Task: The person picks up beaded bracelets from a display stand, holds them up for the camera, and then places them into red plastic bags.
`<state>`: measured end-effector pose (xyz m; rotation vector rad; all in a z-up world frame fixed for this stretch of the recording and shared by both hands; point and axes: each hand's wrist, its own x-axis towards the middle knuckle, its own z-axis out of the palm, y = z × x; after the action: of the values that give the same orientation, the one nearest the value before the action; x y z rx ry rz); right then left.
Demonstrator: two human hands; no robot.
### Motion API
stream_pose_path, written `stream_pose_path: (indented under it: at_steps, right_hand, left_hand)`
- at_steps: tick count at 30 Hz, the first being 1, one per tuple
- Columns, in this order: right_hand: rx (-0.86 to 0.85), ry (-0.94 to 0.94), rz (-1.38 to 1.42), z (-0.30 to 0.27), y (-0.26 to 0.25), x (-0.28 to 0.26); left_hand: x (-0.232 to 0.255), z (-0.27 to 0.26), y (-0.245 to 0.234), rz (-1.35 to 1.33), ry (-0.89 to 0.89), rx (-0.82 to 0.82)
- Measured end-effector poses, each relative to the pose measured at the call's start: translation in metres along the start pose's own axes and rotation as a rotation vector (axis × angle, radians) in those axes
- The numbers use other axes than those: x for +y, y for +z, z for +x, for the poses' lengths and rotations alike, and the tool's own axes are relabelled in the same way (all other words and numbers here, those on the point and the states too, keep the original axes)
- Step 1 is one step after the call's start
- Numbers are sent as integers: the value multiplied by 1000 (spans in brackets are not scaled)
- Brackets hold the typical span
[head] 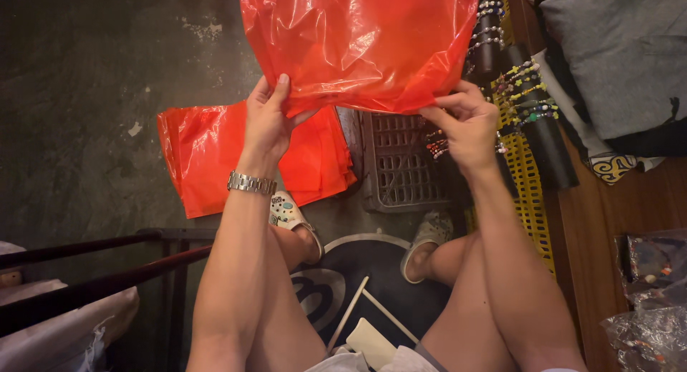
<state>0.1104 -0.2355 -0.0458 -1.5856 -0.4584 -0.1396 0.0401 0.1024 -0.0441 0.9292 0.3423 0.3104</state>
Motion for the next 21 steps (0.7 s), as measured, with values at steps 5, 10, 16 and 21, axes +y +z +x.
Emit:
stream_pose_path:
  at_steps: [5, 10, 16, 21]
  right_hand:
    - [-29, 24, 117, 3, -11, -10]
    - [-106, 9, 231, 6, -27, -3]
    - [-214, -3, 386, 2, -26, 2]
    - [-182, 473, 850, 4, -31, 5]
  left_hand:
    - [4, 0, -4, -26, -37, -17]
    - [16, -2, 0, 31, -73, -12]
    - [17, -3, -3, 77, -49, -9]
    - [22, -7, -6, 28, -39, -38]
